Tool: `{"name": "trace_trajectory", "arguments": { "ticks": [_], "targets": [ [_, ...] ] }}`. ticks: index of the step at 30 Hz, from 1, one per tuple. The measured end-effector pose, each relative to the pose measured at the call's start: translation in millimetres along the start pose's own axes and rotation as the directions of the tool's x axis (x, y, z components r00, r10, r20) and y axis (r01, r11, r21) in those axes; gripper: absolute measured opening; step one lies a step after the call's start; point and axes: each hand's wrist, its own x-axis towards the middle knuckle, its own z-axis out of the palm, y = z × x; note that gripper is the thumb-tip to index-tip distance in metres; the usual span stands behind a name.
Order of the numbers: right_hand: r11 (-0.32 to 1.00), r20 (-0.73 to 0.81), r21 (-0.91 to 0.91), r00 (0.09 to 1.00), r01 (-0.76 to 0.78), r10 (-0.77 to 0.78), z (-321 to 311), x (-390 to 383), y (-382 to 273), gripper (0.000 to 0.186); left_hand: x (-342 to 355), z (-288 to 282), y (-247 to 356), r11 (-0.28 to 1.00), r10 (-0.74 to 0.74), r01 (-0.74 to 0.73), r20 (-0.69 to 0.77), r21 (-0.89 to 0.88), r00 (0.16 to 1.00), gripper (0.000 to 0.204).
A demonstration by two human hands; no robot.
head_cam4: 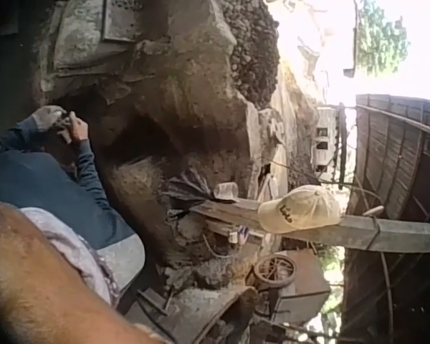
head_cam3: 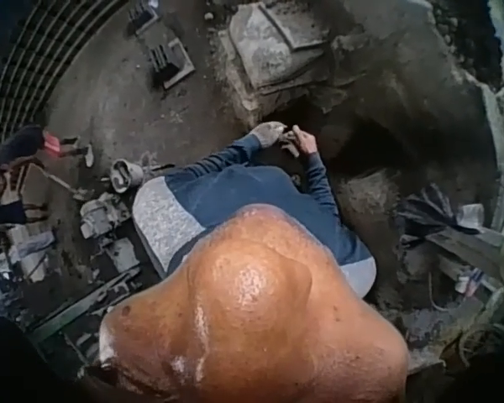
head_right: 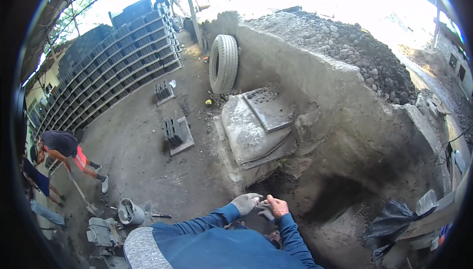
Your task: Shovel dry concrete mixture into a machine hopper at a production site.
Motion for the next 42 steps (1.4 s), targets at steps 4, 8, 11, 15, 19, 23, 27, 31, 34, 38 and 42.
{"name": "trace_trajectory", "arguments": {
  "ticks": [4,8,11,15,19,23,27,31,34,38,42],
  "targets": [
    [0.98,0.084,-0.198,0.996,0.036,-0.019,40,-3,-26,0.051,106,67,-152,0.866,-0.209,0.238,0.114,-0.439,0.971,0.058],
    [0.971,-0.109,-0.2,0.982,0.131,-0.154,38,22,-6,0.043,87,50,-60,0.749,-0.484,0.454,0.07,-0.482,0.872,0.074],
    [0.962,-0.249,-0.243,0.95,0.128,-0.189,34,22,-9,0.041,101,69,-76,0.435,-0.302,0.477,0.375,-0.764,0.877,0.066],
    [0.837,-0.296,-0.476,0.848,0.269,-0.44,29,24,-2,0.035,161,130,-161,-0.01,0.31,0.437,0.413,-0.899,0.856,0.061],
    [0.822,-0.401,-0.516,0.779,0.243,-0.482,22,11,0,0.033,157,138,-138,0.085,0.319,0.389,0.395,-0.917,0.862,0.054],
    [0.723,-0.404,-0.656,0.709,0.215,-0.578,18,10,11,0.03,157,135,-122,0.219,0.294,0.282,0.339,-0.934,0.894,0.053],
    [0.727,-0.405,-0.67,0.749,0.148,-0.525,14,5,21,0.031,160,127,-110,0.353,0.274,0.217,0.322,-0.91,0.906,0.053],
    [0.74,-0.438,-0.664,0.744,0.111,-0.504,8,1,15,0.03,148,124,-104,0.492,0.259,0.194,0.356,-0.849,0.898,0.052],
    [0.744,-0.414,-0.648,0.747,0.159,-0.52,6,3,5,0.032,130,141,-111,0.581,0.248,0.194,0.399,-0.791,0.883,0.051],
    [0.789,-0.331,-0.532,0.782,0.307,-0.528,-5,-1,-35,0.038,113,78,-61,0.971,-0.106,0.092,0.05,0.223,0.993,0.056],
    [0.863,-0.302,-0.276,0.815,0.422,-0.495,-33,-7,-38,0.023,108,45,-21,0.71,0.475,-0.432,0.075,0.556,0.877,0.032]
  ]
}}
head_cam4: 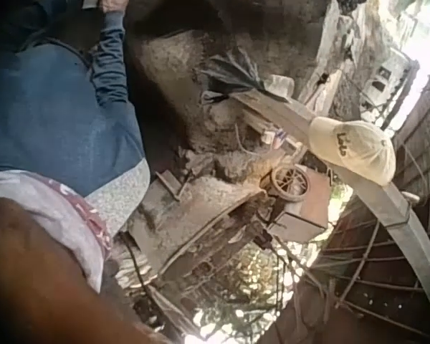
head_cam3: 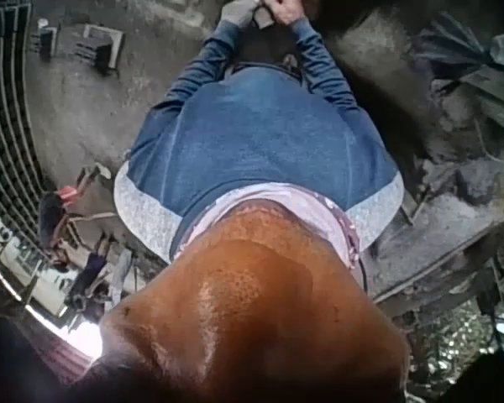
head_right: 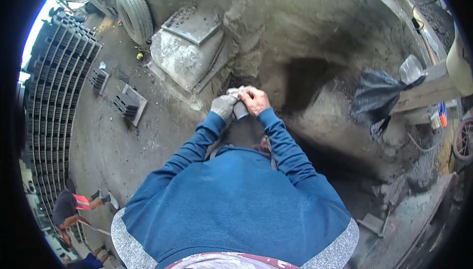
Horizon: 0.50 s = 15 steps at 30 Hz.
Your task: Shovel dry concrete mixture into a machine hopper at a production site.
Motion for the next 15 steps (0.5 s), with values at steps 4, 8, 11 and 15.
{"name": "trace_trajectory", "arguments": {
  "ticks": [4,8,11,15],
  "targets": [
    [0.994,-0.165,-0.103,0.986,-0.028,0.011,-28,-4,-15,0.019,2,-28,38,0.413,-0.448,0.463,0.268,-0.784,0.853,0.026],
    [0.978,-0.044,-0.207,0.998,0.041,-0.051,-26,-11,-35,0.028,1,-21,36,0.547,-0.451,0.404,0.149,-0.733,0.88,0.03],
    [0.987,0.062,-0.146,0.996,-0.059,0.069,-8,-17,-28,0.033,2,-9,29,0.721,-0.39,0.362,0.087,-0.591,0.917,0.031],
    [0.978,-0.051,-0.121,0.985,-0.167,0.162,8,-25,-4,0.025,1,-10,30,0.84,-0.389,0.422,0.164,-0.342,0.907,0.031]
  ]
}}
